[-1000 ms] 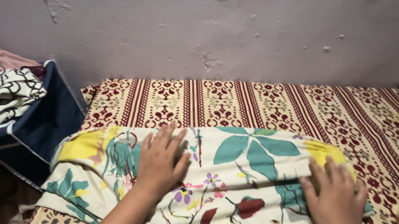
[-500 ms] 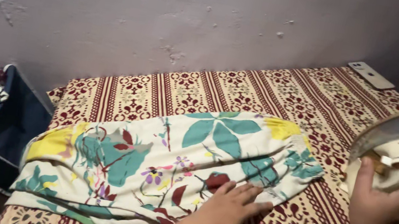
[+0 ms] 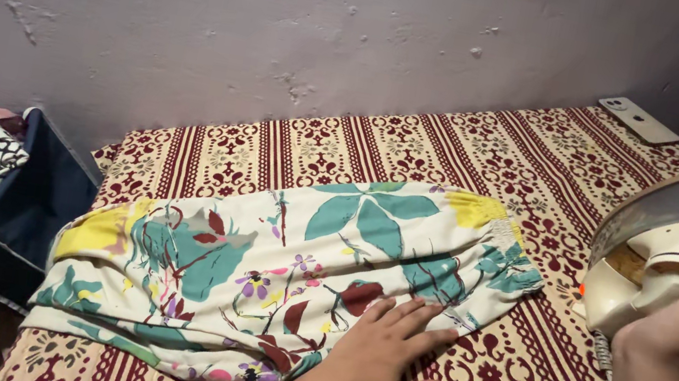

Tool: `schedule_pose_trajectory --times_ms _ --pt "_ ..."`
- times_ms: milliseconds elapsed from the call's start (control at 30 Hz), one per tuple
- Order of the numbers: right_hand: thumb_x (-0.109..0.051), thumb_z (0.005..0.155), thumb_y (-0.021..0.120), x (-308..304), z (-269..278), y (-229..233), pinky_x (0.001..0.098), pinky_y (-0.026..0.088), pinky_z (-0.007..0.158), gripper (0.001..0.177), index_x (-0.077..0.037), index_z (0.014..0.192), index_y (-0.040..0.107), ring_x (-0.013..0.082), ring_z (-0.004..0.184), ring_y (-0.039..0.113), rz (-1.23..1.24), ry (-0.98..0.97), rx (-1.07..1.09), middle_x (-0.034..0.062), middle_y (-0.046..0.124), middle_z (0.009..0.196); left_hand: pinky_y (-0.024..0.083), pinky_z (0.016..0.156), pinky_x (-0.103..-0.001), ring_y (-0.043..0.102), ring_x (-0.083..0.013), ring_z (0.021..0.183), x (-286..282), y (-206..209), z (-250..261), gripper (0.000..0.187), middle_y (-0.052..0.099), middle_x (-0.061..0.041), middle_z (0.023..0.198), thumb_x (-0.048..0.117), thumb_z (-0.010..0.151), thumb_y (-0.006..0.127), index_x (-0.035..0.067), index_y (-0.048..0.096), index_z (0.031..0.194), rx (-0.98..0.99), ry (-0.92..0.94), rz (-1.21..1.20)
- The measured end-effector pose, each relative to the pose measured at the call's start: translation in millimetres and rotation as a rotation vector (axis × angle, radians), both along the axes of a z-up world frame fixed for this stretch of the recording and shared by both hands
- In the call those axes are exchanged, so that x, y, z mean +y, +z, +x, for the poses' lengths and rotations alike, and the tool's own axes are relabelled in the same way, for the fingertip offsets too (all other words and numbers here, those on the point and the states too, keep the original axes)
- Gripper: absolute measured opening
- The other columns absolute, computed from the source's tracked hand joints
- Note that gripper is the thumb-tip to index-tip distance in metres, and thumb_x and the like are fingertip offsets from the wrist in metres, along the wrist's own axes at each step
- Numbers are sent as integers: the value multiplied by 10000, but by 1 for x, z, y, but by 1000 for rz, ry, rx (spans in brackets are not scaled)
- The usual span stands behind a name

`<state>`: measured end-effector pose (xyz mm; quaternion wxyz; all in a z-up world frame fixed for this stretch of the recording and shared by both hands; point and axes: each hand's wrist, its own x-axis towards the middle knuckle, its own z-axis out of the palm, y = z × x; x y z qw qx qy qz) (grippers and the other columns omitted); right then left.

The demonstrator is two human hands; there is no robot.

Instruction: The person irons a pink t-shirt and a floral-patterned garment on a patterned bedsheet, smoothing each piece with an electric iron and folding them after ironing. The person places the folded pink t-shirt into a nearby laundry basket and continues ironing the floral garment.

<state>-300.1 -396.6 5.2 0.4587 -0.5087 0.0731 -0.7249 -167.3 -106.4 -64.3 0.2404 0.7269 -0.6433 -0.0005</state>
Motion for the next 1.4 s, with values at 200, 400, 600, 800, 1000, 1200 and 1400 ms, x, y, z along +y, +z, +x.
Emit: schedule_pose_trajectory --times_ms 200,400,600,800,1000,1200,1400 --pt "-171 1177 607 5 -13 -35 373 521 1104 364 -42 1373 328 220 1197 572 -18 -70 120 97 474 1306 223 1220 -521 392 -337 1488 5 18 -5 602 491 -166 1565 560 966 558 183 591 1434 34 12 -83" --pt "-357 1113 586 28 -4 -49 452 413 1152 654 9 1519 228 312 1336 501 -38 -240 585 208 479 1441 361 1207 -445 540 -261 1436 17 82 -39 518 632 -102 1472 510 1039 532 129 663 1365 533 -118 -305" --pt "-408 1088 644 -35 27 42 506 533 971 538 -20 1445 543 353 1117 664 35 -306 1097 210 653 1287 327 1217 -457 499 -262 1454 31 130 -61 539 612 -90 1484 534 1027 483 159 645 1378 792 -382 -312" --pt "-521 1004 652 -6 67 65 455 576 730 504 -88 1260 690 306 832 715 150 -195 1543 133 746 1021 294 1226 -469 458 -264 1473 38 125 -40 562 593 -78 1496 557 1014 433 188 627 1390 873 -318 -255" --pt "-569 939 616 38 119 70 437 610 799 536 -162 1279 694 277 865 785 78 -94 1744 123 818 1045 260 1235 -481 416 -265 1491 33 109 8 587 573 -65 1509 581 1002 383 217 609 1403 837 -218 -164" --pt "-629 887 634 36 164 78 462 544 933 589 -163 1238 722 308 1047 728 -154 -97 1863 132 763 1144 227 1245 -492 375 -266 1509 47 86 77 614 554 -53 1521 604 989 334 246 591 1415 532 61 5" --pt "-605 928 593 28 210 58 499 535 939 599 -129 1282 679 354 1104 701 -212 -162 1853 158 729 1208 20 1181 -572 124 -324 1518 62 39 131 739 223 -117 1672 693 906 413 360 405 1565 10 548 305"
